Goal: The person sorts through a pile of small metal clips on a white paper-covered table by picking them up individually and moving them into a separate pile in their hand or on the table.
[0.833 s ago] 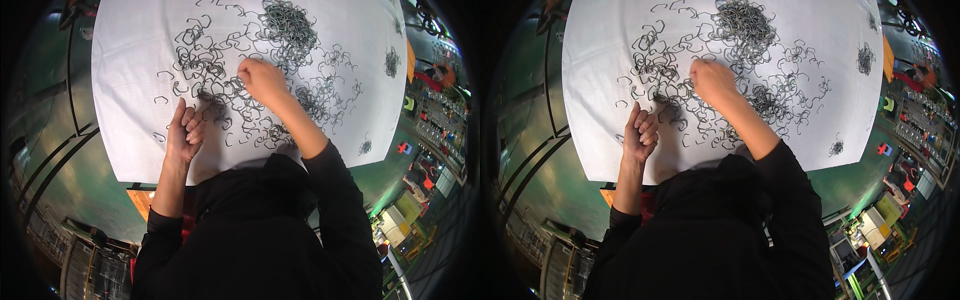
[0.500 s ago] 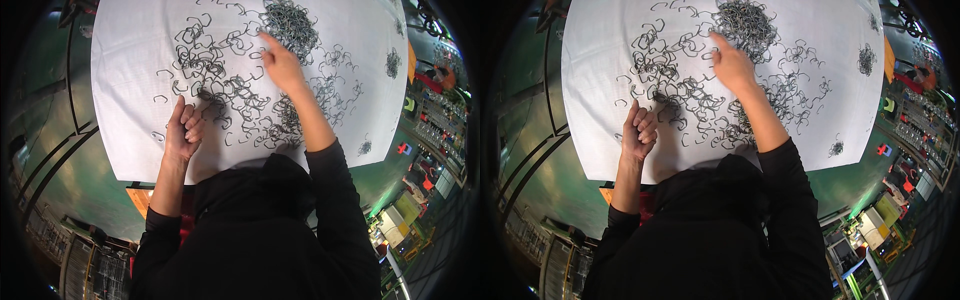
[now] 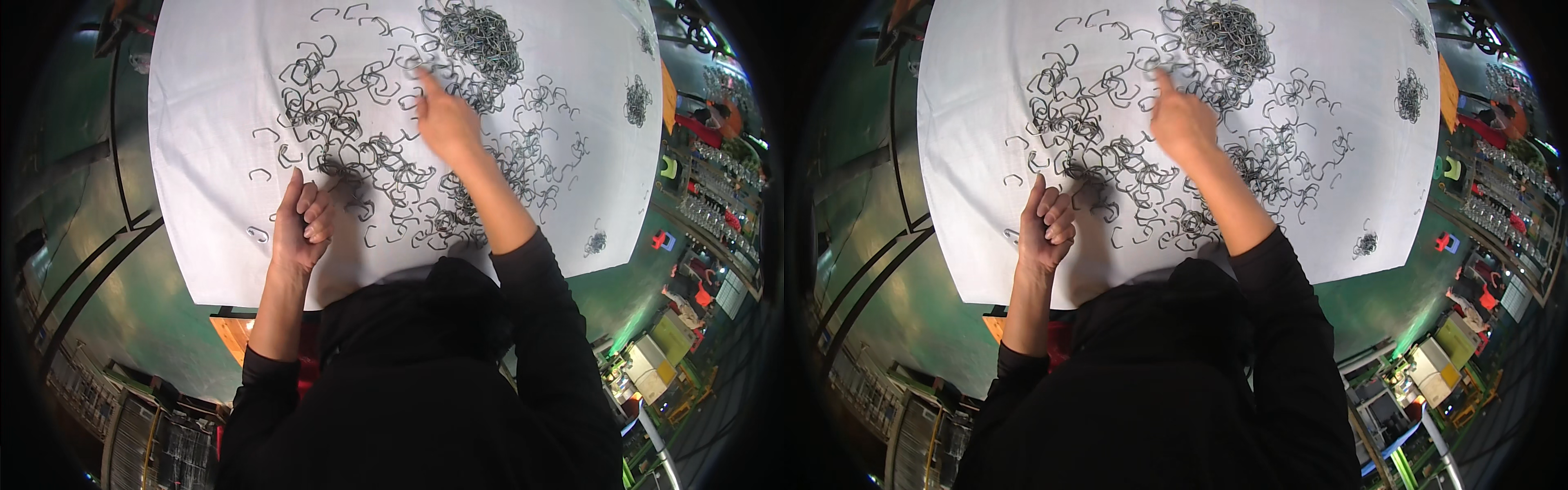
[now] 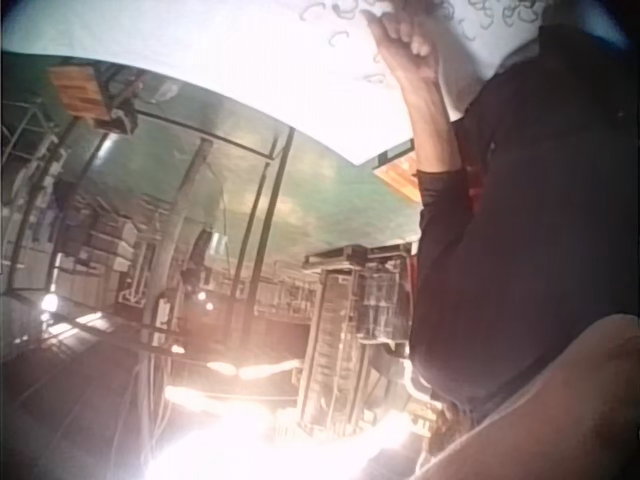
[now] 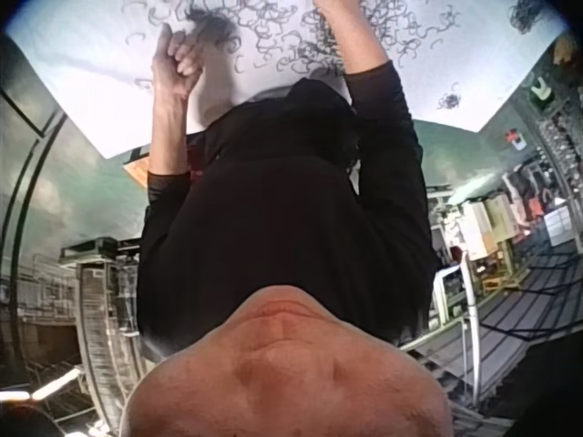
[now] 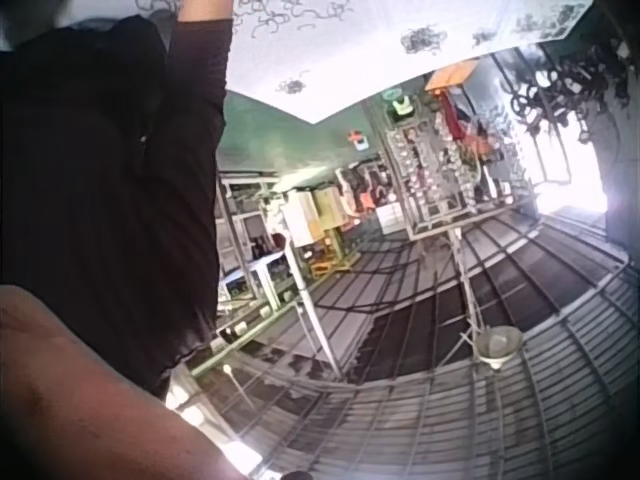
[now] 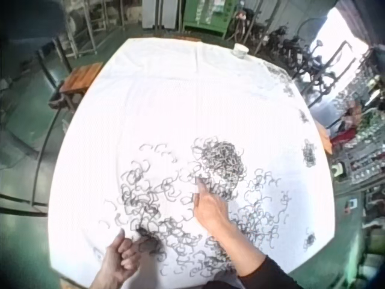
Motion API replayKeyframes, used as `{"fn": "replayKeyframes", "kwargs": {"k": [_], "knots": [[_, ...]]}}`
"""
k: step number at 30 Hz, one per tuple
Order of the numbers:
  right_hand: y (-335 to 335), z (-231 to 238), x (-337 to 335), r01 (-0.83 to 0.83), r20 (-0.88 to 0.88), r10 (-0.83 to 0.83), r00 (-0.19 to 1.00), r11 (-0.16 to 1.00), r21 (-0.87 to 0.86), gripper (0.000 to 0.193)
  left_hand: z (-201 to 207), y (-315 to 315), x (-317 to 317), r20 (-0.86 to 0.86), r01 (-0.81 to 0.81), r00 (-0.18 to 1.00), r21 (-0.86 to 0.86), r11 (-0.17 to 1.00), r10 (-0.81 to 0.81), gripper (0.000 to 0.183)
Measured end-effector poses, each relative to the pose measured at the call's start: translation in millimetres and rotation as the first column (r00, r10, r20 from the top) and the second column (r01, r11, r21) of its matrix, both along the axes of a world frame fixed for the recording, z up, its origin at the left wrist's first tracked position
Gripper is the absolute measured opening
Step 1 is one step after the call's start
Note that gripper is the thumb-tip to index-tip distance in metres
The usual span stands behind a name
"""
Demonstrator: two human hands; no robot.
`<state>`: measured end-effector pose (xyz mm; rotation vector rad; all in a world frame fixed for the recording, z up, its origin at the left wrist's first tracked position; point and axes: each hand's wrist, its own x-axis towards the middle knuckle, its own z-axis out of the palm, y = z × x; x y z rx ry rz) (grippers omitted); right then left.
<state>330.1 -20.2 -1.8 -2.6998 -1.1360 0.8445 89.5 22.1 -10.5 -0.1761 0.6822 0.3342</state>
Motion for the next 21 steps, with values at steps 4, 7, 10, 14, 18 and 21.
{"fn": "replayKeyframes", "kwargs": {"k": [4,7,10,14,18,21], "knots": [[1.0,5.6,-9.8,-0.022,0.001,0.023,1.000,0.969,0.245,0.028,1.0,2.0,-2.7,0.039,-0.001,0.999,0.047,0.999,0.000,0.047],[13.5,-12.5,15.1,-0.020,0.086,-0.025,0.996,0.875,0.483,0.016,-3.7,1.9,-6.0,0.045,0.005,0.999,0.032,0.999,-0.006,0.047],[37.1,-23.0,40.8,-0.037,0.127,-0.030,0.991,0.866,0.499,0.010,-1.2,3.5,-1.1,0.007,0.056,0.998,0.036,0.998,-0.056,0.047],[51.4,-20.4,49.7,-0.120,0.242,0.045,0.969,0.944,0.307,0.010,5.5,5.1,22.6,-0.059,0.165,0.986,0.116,0.980,-0.159,0.044],[36.4,5.9,29.0,-0.093,0.090,0.067,0.994,0.938,0.332,0.008,-7.3,10.0,39.0,-0.120,0.201,0.976,0.191,0.961,-0.180,0.039],[11.3,25.8,-9.5,-0.117,-0.301,0.269,0.915,0.891,0.440,0.013,-10.0,11.6,53.3,-0.170,0.218,0.968,0.218,0.951,-0.183,0.047]]}}
